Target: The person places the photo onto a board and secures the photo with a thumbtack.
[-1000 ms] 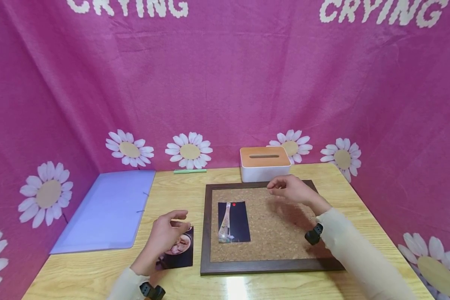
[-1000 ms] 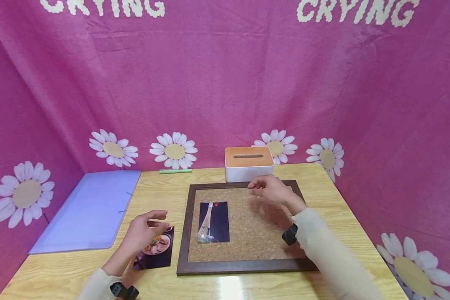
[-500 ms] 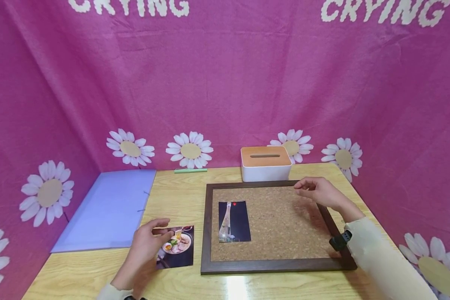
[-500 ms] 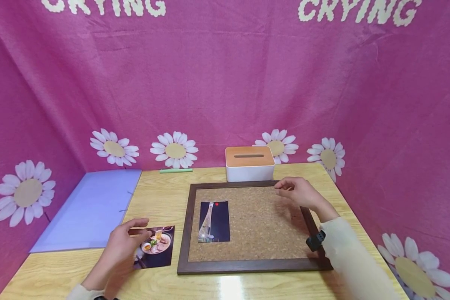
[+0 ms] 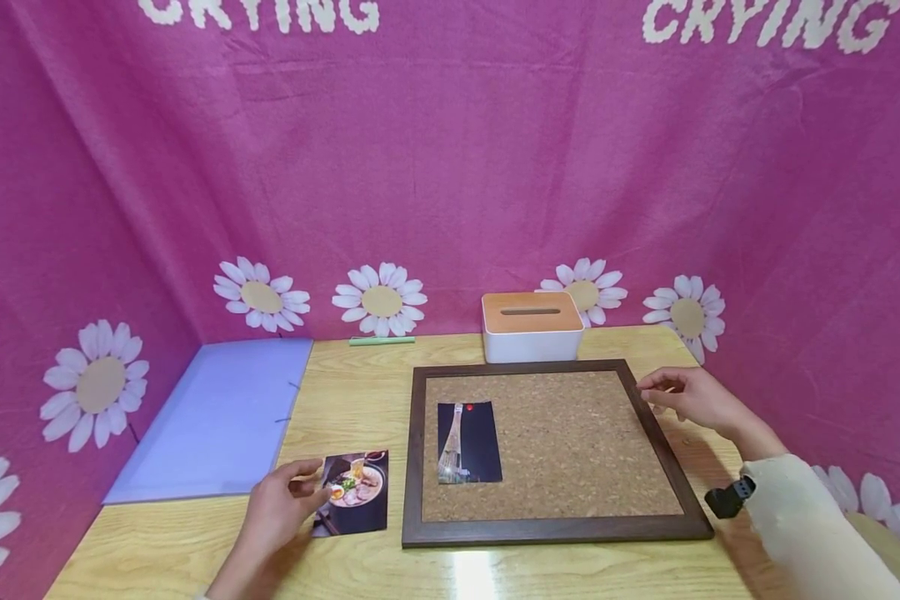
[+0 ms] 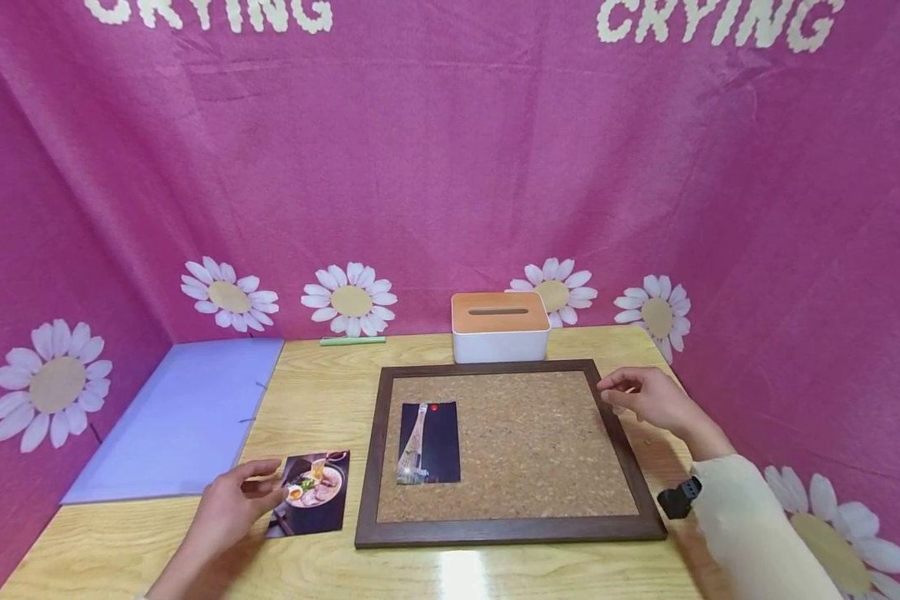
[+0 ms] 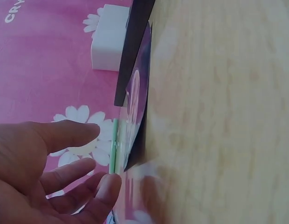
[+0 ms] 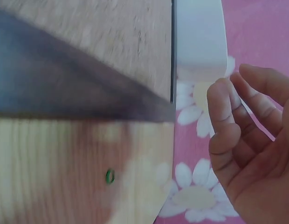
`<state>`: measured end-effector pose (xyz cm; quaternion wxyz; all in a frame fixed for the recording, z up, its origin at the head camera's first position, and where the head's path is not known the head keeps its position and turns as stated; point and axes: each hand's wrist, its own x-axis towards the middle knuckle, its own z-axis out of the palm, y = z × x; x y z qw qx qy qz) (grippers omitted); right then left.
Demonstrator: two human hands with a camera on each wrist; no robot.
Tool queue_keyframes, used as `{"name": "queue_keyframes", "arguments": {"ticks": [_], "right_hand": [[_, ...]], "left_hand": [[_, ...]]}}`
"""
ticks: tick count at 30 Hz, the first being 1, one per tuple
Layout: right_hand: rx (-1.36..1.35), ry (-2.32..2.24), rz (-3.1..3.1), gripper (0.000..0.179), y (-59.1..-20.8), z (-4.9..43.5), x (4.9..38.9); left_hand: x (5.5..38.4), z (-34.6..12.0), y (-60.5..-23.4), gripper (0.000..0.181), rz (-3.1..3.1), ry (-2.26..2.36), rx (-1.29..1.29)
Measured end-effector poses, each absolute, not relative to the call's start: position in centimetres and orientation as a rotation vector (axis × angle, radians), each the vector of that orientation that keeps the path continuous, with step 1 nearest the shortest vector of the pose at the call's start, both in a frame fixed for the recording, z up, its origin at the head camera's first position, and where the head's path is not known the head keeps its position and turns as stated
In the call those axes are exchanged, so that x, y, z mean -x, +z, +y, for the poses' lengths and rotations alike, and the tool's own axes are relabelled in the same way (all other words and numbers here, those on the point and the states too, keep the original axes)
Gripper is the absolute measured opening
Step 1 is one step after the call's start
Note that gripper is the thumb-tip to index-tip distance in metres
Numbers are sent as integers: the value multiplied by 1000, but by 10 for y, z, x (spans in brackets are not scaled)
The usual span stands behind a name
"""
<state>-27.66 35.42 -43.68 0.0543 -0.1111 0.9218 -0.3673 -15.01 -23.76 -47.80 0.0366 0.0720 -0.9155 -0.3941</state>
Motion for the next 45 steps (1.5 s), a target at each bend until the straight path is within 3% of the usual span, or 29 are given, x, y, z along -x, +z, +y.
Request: {"name": "queue_keyframes", "arguments": {"ticks": [20,30,38,45], "right_hand": [[247,-1162,2571,29,-476,414,261],[237,-1004,2644,20,-487,419,260],[255,-940,2713,12,-493,419,260],[230,-901,2754,10,-492,418,260]], "left_hand": [[154,-234,-490,57,-2877,-1022,-117],[155,-234,-487,54,-2894,-986,-96],[156,-237,-482,35,-2877,-1120,-123],[157,-242,-478,40,-2879,-1221,-175]]}}
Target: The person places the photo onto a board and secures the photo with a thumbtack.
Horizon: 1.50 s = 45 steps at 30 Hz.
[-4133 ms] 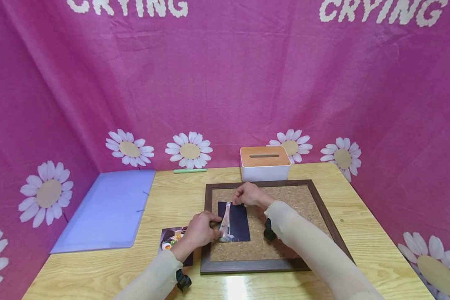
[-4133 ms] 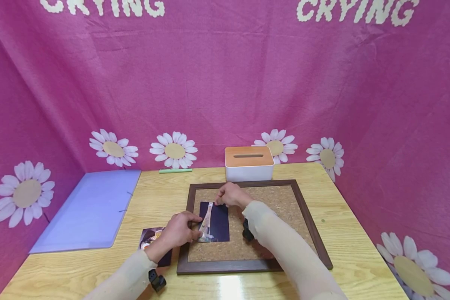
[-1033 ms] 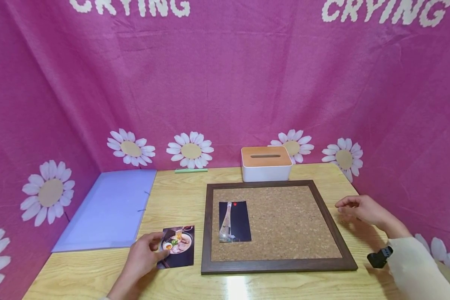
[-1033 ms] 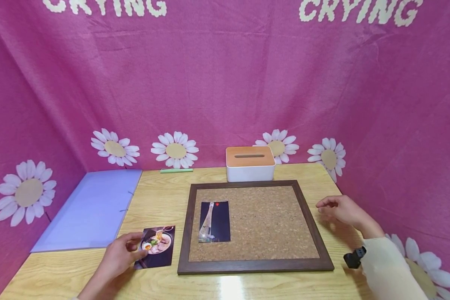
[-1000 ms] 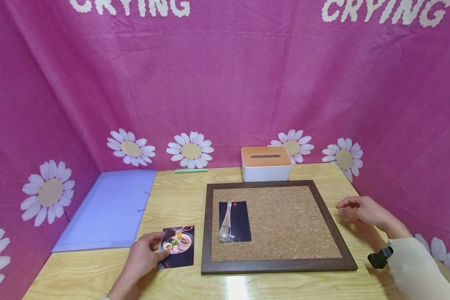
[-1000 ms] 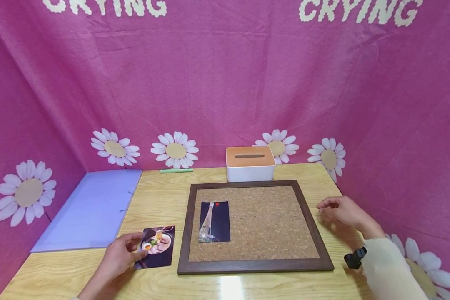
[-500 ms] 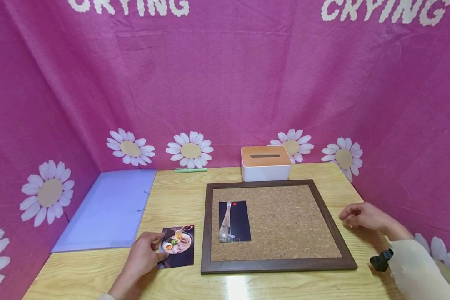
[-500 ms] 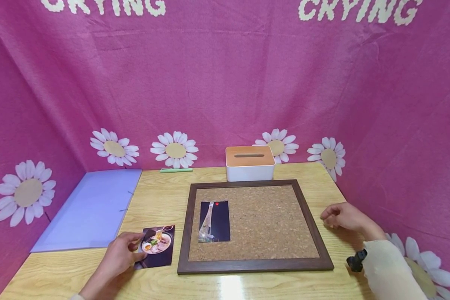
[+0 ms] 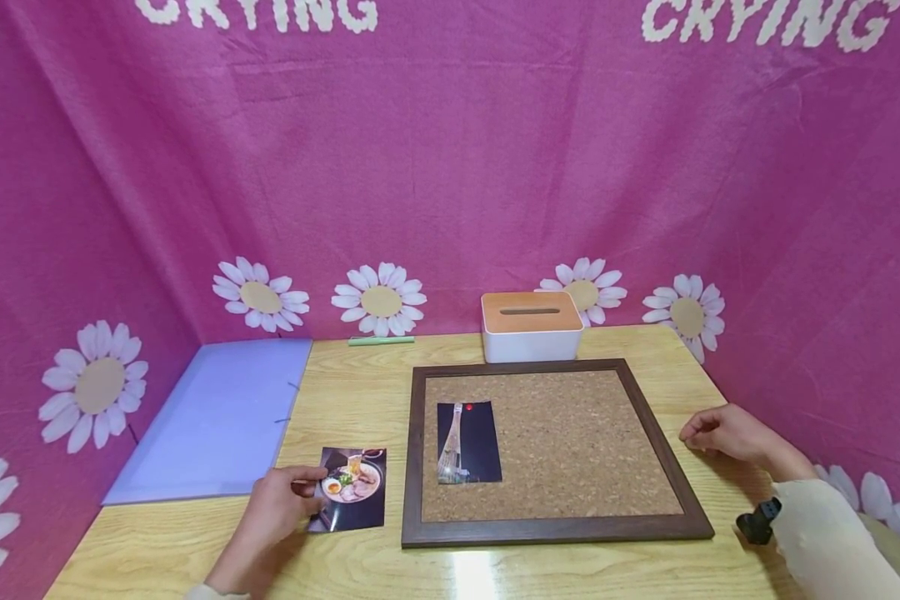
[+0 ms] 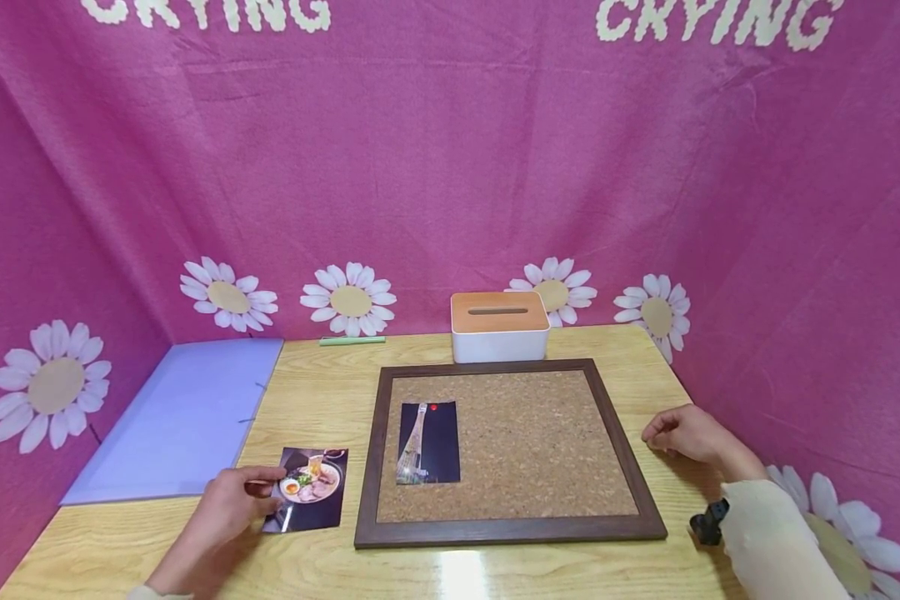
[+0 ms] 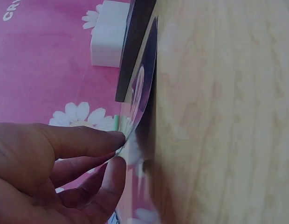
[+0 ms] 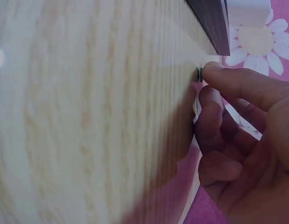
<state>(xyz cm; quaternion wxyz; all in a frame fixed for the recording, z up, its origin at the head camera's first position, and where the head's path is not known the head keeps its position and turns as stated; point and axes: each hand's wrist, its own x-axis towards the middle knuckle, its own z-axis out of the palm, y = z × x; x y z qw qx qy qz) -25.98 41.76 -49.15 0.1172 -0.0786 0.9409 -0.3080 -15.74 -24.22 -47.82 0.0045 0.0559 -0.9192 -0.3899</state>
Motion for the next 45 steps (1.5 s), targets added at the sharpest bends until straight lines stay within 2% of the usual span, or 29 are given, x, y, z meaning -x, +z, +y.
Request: {"name": "queue_keyframes", "arguments": {"ticks": [20,27,45], "right_hand": [[209,-1061,2826,14,-457,403,266],[229,-1184,2783,27,-444,391,269],[304,-1370,2652,29,-418,343,277]], "left_hand": [[166,-250,-460,45,-2815,-1501,-237],[172,-244,-452,44,-2742,-1579,-183],[195,-177,-449,38,-2609,-1787,-70]]}}
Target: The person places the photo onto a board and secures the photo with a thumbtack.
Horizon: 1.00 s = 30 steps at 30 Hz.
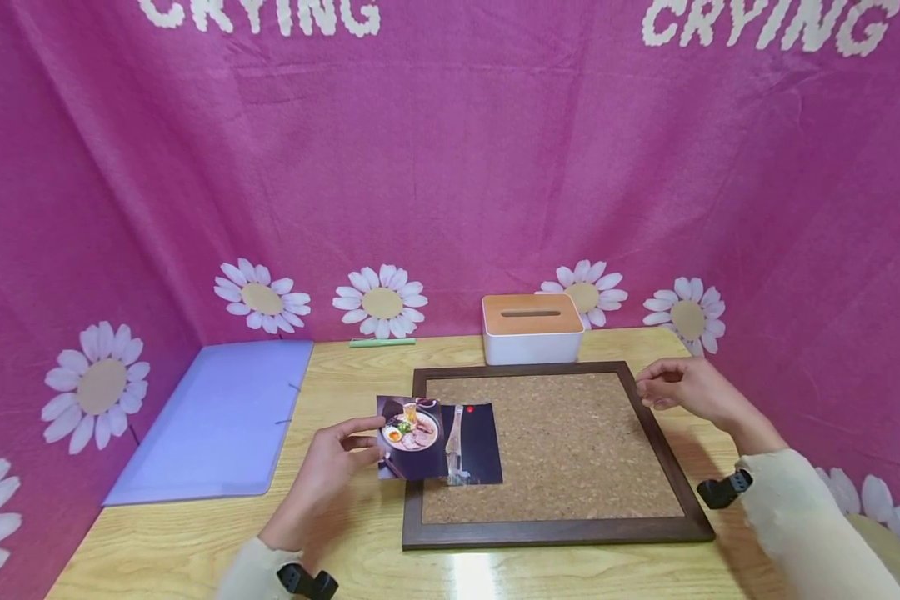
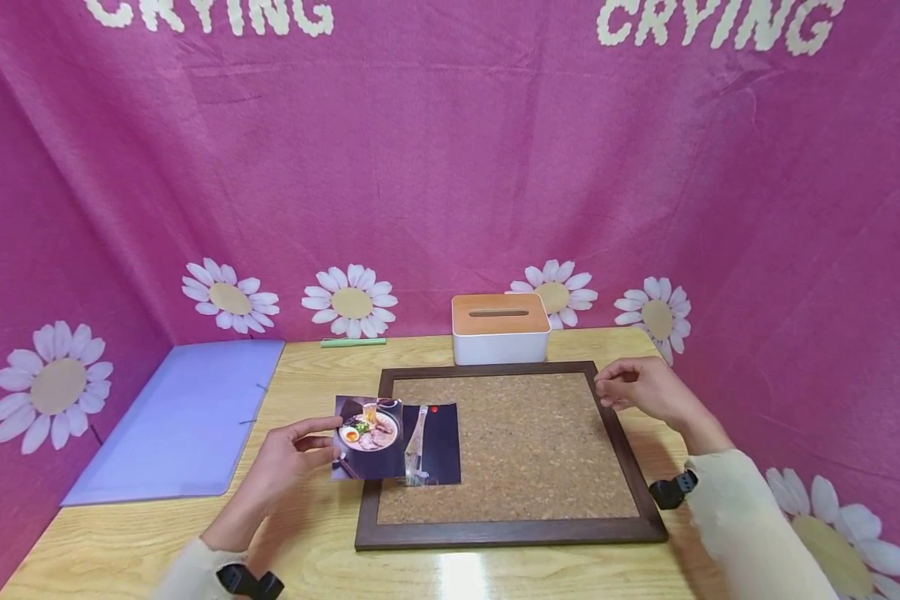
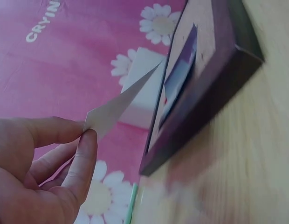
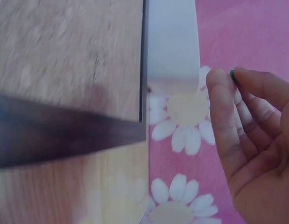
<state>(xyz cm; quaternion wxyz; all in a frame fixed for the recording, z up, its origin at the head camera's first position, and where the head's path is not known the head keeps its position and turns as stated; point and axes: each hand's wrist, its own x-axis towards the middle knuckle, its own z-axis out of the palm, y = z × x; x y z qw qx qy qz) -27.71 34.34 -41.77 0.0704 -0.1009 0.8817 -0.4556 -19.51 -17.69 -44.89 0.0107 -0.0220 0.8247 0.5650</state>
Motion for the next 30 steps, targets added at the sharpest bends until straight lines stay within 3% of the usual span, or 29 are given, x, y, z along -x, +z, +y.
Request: {"name": "queue_keyframes", "arguments": {"ticks": [30], "right_hand": [[358,-1347,2644,23,-411,283,294]], "left_hand": [[242,-45,-455,37,2496,1678,-183]]}}
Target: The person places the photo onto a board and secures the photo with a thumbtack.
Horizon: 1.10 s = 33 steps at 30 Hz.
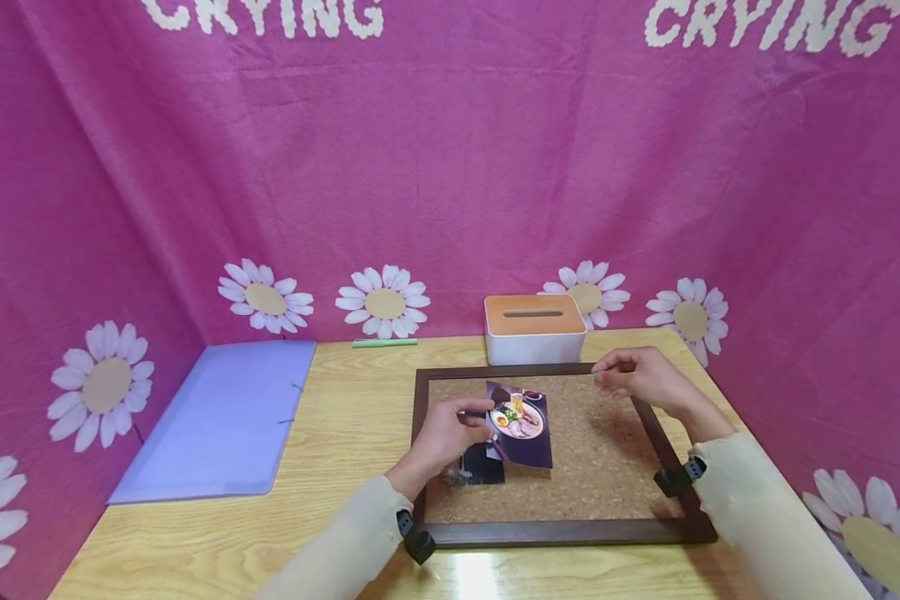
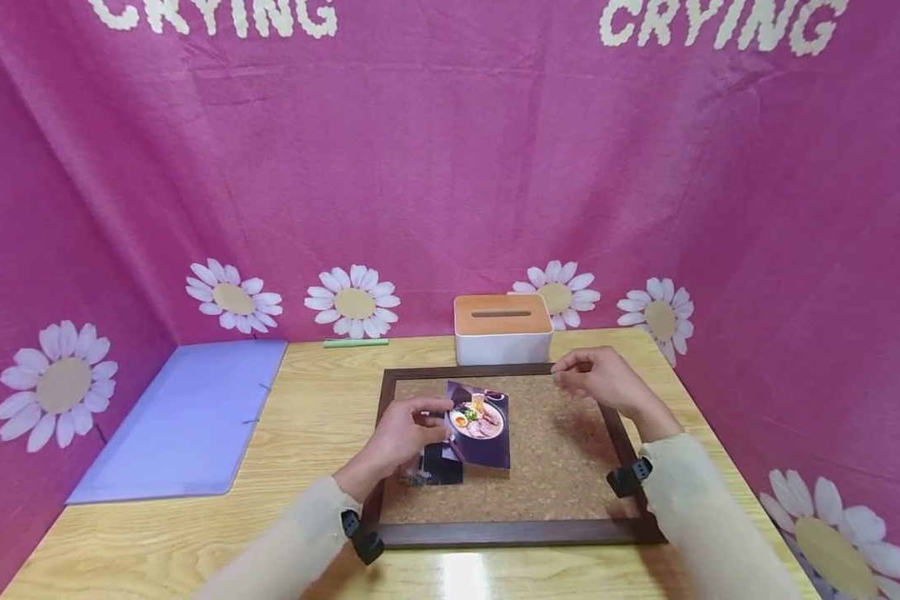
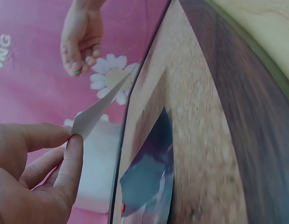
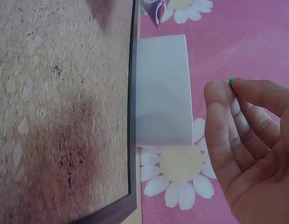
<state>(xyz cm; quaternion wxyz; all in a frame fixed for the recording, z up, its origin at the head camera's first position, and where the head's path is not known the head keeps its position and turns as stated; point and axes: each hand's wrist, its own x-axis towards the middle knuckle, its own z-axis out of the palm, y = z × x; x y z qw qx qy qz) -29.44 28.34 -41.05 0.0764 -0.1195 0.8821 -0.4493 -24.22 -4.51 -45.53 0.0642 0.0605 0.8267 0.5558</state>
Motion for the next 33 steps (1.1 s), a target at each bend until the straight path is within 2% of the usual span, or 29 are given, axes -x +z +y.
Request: {"name": "queue_keyframes", "arguments": {"ticks": [17,33], "right_hand": [[320,-1326,2617,24,-422,275,306],[238,-1243,2556,20,-442,257,321]], "left_hand": [[250,-3,-463,34,2469,1512,-202],[253,11,-471,45,2550,1382,-252]]}}
